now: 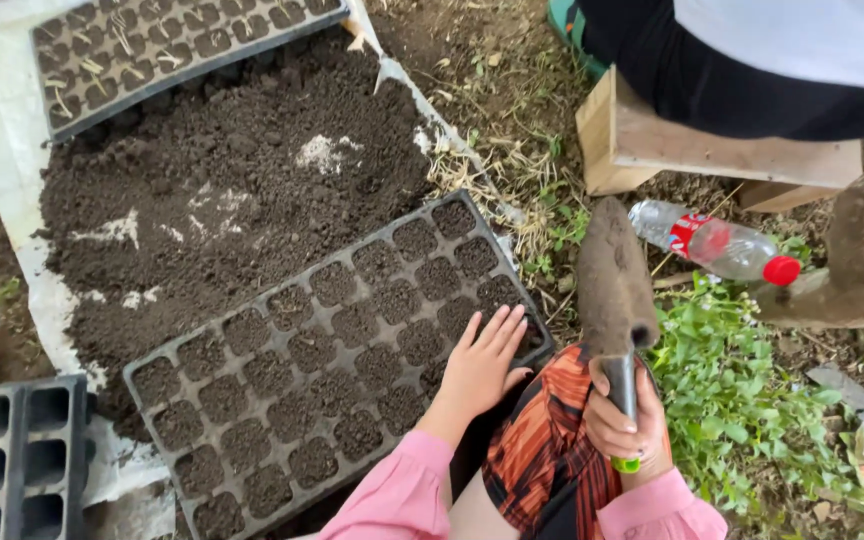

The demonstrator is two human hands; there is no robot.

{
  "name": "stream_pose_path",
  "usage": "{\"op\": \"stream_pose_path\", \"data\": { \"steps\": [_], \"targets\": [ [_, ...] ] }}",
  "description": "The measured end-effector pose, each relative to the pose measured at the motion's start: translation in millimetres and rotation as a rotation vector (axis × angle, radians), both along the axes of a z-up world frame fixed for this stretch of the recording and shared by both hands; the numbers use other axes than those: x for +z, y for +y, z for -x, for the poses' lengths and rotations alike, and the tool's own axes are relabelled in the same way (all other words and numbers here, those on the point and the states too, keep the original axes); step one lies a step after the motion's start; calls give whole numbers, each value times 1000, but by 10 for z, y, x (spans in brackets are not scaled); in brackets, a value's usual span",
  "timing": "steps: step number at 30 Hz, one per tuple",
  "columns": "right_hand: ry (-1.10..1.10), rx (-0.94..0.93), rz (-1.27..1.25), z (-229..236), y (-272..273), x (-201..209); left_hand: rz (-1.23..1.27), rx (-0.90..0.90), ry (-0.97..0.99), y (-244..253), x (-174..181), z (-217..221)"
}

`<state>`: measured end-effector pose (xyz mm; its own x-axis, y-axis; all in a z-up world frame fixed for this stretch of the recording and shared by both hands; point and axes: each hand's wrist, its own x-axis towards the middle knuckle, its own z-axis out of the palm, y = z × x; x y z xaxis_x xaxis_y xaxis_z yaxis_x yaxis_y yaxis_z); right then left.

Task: Filling plastic seedling trays with soil using a hand trowel

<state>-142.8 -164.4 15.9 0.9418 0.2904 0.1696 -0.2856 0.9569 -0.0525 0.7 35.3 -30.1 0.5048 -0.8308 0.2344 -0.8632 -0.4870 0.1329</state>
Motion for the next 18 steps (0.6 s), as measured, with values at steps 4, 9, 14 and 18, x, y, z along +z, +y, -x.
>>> {"op": "stream_pose_path", "data": {
  "steps": [4, 9, 14, 18],
  "targets": [
    [25, -12, -25, 19, 21, 45, 17, -1, -29, 28, 141, 94],
    [20, 18, -20, 37, -17, -12, -112, 447, 19, 0, 100, 171],
    [16, 35, -5, 31, -9, 4, -189, 338, -54, -171, -42, 260],
    [22, 31, -10, 42, -12, 6, -166, 219, -170, -387, -341, 272]
  ]
}}
